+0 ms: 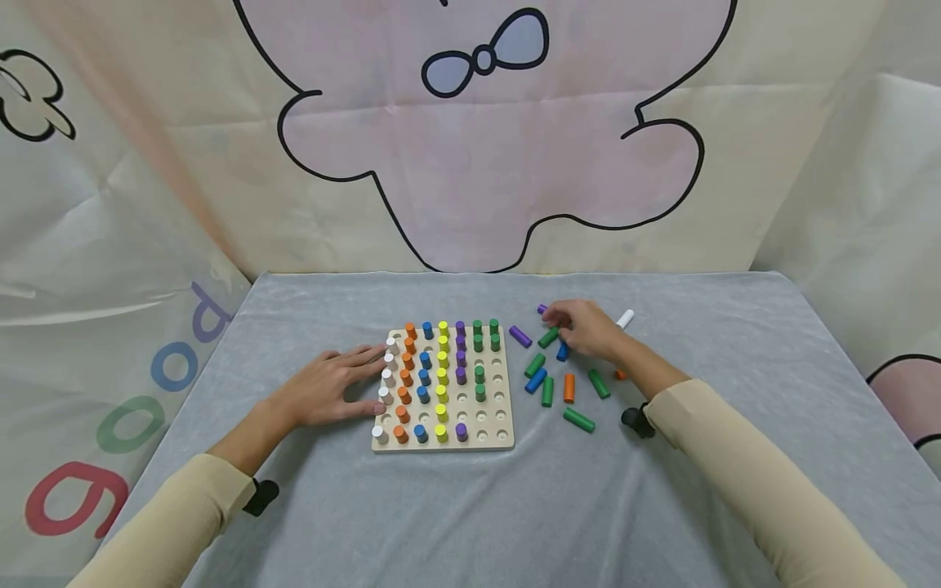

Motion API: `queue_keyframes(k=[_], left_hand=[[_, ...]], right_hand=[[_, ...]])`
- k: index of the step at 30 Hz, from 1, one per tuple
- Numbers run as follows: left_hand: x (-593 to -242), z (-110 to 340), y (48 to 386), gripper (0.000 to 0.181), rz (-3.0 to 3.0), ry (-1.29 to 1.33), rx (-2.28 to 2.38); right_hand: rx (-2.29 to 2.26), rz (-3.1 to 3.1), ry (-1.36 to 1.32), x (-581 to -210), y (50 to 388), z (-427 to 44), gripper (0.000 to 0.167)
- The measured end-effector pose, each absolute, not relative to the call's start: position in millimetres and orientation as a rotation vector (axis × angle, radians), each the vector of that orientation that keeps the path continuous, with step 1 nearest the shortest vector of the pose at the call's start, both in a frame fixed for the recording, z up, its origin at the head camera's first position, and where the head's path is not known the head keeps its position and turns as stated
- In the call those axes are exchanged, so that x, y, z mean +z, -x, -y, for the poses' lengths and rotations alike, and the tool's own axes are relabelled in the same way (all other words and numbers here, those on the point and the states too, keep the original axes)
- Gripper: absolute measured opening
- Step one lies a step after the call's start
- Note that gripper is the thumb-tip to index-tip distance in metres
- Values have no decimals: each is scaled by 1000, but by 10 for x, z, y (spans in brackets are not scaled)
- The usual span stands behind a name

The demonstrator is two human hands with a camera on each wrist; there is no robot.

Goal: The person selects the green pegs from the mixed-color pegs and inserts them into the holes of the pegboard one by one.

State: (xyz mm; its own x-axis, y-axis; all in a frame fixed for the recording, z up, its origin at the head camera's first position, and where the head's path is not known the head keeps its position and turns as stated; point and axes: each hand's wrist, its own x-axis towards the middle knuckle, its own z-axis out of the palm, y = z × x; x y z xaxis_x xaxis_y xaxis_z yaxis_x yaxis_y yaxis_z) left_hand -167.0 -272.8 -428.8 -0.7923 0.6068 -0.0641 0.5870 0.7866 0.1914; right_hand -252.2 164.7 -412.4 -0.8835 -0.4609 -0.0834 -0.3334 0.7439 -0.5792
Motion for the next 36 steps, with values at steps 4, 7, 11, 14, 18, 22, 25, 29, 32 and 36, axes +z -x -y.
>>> queue_keyframes(k=[4,7,11,14,18,22,25,29,32,36], left_hand=[[-4286,2732,1669,83,-2853,-959,236],[-4287,2733,1669,83,-2853,-963,234],[-4287,2731,1670,83,-2852,-970,236],[-4289,2735,1675,83,-2852,-976,245],[-4300,2747,1682,84,-2855,-985,248],[-4300,2750,1681,84,-2857,-982,243],[-4292,2742,1675,83,-2855,-976,242],[-4288,2733,1674,83,-2850,-962,240],[-4290,2732,1675,83,-2848,-955,243],[-4291,2729,1671,83,-2851,-965,251]], right_hand=[[-845,-2715,648,-4122,2522,-1663,28],[-838,-2709,665,-4121,2526,-1678,27],[-825,-2705,670,-4098,2512,-1699,26],[-814,-2709,674,-4069,2497,-1715,26],[-812,-2713,681,-4040,2492,-1742,27],[-829,-2711,670,-4009,2498,-1769,27],[-851,-2710,672,-3978,2508,-1779,29],[-874,-2715,701,-3942,2517,-1771,29],[-880,-2720,717,-3915,2511,-1754,29],[-878,-2726,711,-3892,2494,-1715,30]])
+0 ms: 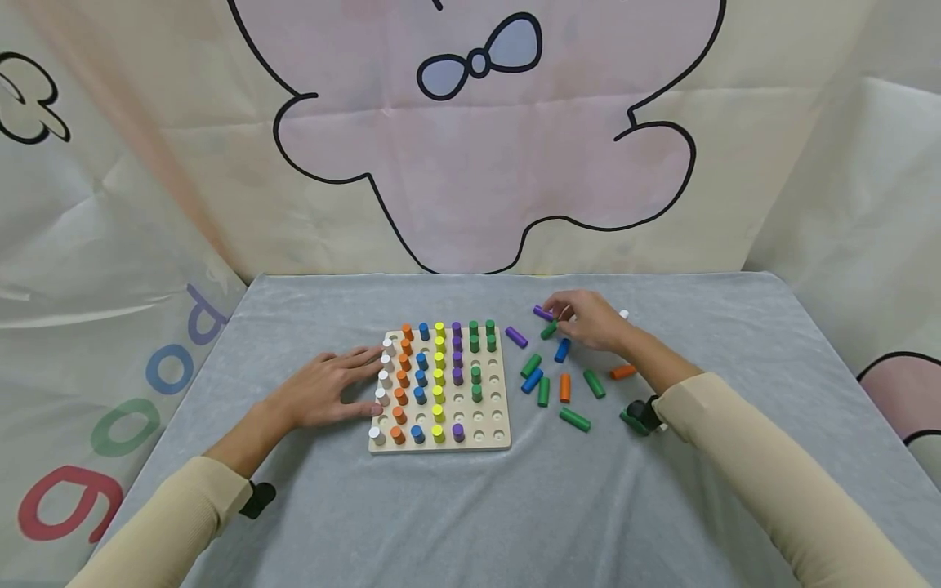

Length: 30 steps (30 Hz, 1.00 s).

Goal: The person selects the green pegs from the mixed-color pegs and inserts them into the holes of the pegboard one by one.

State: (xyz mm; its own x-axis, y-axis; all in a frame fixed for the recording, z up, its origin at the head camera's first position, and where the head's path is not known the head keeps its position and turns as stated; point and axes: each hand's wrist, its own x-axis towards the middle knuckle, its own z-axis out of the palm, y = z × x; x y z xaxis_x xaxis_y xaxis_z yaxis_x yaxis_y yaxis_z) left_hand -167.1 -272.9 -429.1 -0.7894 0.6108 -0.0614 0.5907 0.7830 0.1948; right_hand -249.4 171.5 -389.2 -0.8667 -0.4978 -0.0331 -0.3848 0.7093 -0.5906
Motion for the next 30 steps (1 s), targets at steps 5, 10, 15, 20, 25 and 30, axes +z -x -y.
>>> queue_keyframes(k=[5,10,15,20,25,30], left_hand=[[-4304,2729,1665,83,-2853,-971,248],[-4313,2716,1663,83,-2853,-977,249],[-4321,2714,1670,83,-2854,-979,260],[-4314,2722,1674,84,-2861,-982,249],[-4305,2731,1674,83,-2860,-974,250],[-4312,2737,1673,83,-2860,-971,242]], right_hand=[[-920,-2723,682,-3926,2473,-1648,30],[-973,-2737,700,-3984,2449,-1610,29],[-1019,-2770,715,-4001,2422,-1584,27],[-1024,-2790,751,-3945,2393,-1514,28],[-1074,-2758,803,-3835,2340,-1383,27],[-1128,-2736,883,-3773,2265,-1254,24]])
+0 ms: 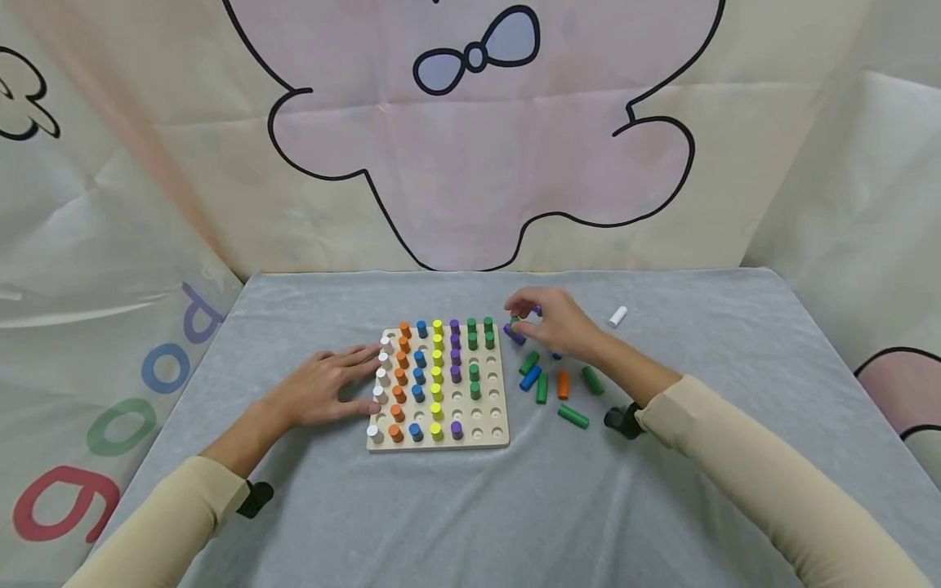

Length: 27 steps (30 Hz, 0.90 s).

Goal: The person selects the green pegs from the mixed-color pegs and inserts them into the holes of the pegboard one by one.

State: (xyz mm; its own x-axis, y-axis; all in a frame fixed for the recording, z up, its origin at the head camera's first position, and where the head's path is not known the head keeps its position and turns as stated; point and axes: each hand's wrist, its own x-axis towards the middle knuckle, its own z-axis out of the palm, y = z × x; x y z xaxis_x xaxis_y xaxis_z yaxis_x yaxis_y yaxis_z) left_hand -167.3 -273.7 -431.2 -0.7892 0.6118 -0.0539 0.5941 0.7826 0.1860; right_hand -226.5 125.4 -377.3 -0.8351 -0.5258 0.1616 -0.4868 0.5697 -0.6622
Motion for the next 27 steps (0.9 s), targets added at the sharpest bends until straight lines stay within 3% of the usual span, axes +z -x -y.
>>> queue_keyframes(k=[11,27], left_hand=[[-4305,2742,1664,83,-2854,-970,250],[-4249,2707,1680,85,-2847,-971,241]], right_hand=[[-1238,-2694,1006,-3765,2160,-1051,23],[-1219,-2636,926,-3880,2082,-795,25]])
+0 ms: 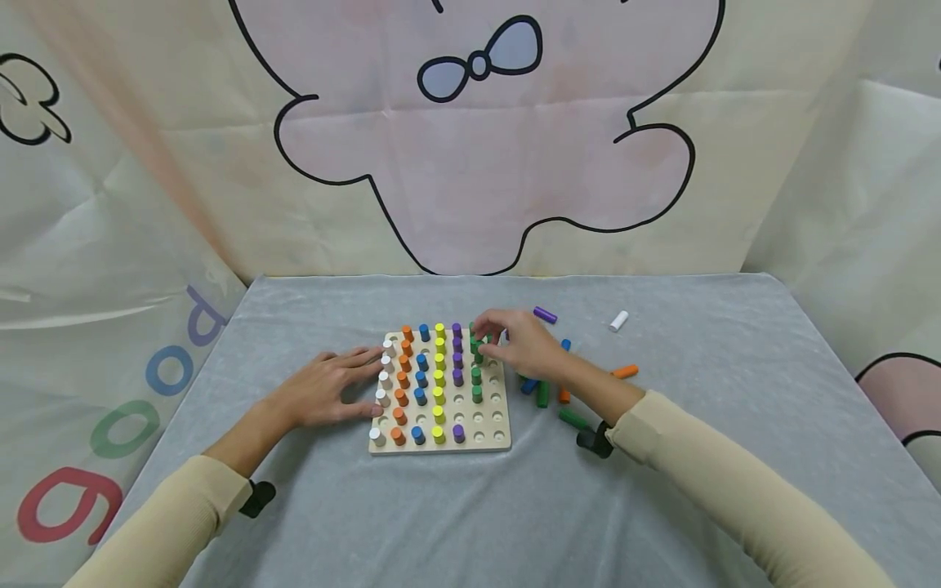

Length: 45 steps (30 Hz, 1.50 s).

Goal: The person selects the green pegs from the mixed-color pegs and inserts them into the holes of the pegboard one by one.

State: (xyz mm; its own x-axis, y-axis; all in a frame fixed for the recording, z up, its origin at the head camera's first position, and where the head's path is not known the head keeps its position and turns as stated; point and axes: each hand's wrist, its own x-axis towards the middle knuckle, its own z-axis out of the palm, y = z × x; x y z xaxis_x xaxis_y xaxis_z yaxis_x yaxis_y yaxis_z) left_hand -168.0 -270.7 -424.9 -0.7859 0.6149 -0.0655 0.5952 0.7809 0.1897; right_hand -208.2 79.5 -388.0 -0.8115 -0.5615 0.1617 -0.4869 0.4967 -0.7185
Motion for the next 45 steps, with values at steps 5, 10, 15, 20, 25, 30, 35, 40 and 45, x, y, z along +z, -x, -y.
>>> queue_keyframes(k=[5,10,15,20,25,30,35,40,45], left_hand=[[-4253,2695,1679,85,-2843,-963,249],[-4244,2700,1681,85,-2845,-968,252],[-4242,2707,1683,85,-2847,-979,251],[-4252,2712,1688,84,-2853,-988,248],[-4259,2712,1685,84,-2852,-978,249],[-4273,2714,1682,84,-2845,-955,248],[-4276,2714,1684,84,-2845,-954,248],[-4273,2713,1686,84,-2847,-965,253],[-4282,2718,1685,84,-2847,-959,236]], right_hand=[[-1185,-2650,904,-3916,2063,-748,25],[-1155,-2662,934,-3953,2056,-723,24],[-1132,-2667,954,-3996,2059,-720,25],[-1119,-2651,941,-4023,2058,-716,25],[-1089,-2642,925,-3992,2058,-730,29],[-1106,-2643,943,-3895,2063,-844,30],[-1111,-2650,976,-3869,2060,-1097,27],[-1045,-2647,963,-3937,2038,-1439,27],[-1012,-2654,951,-4003,2018,-1773,26]])
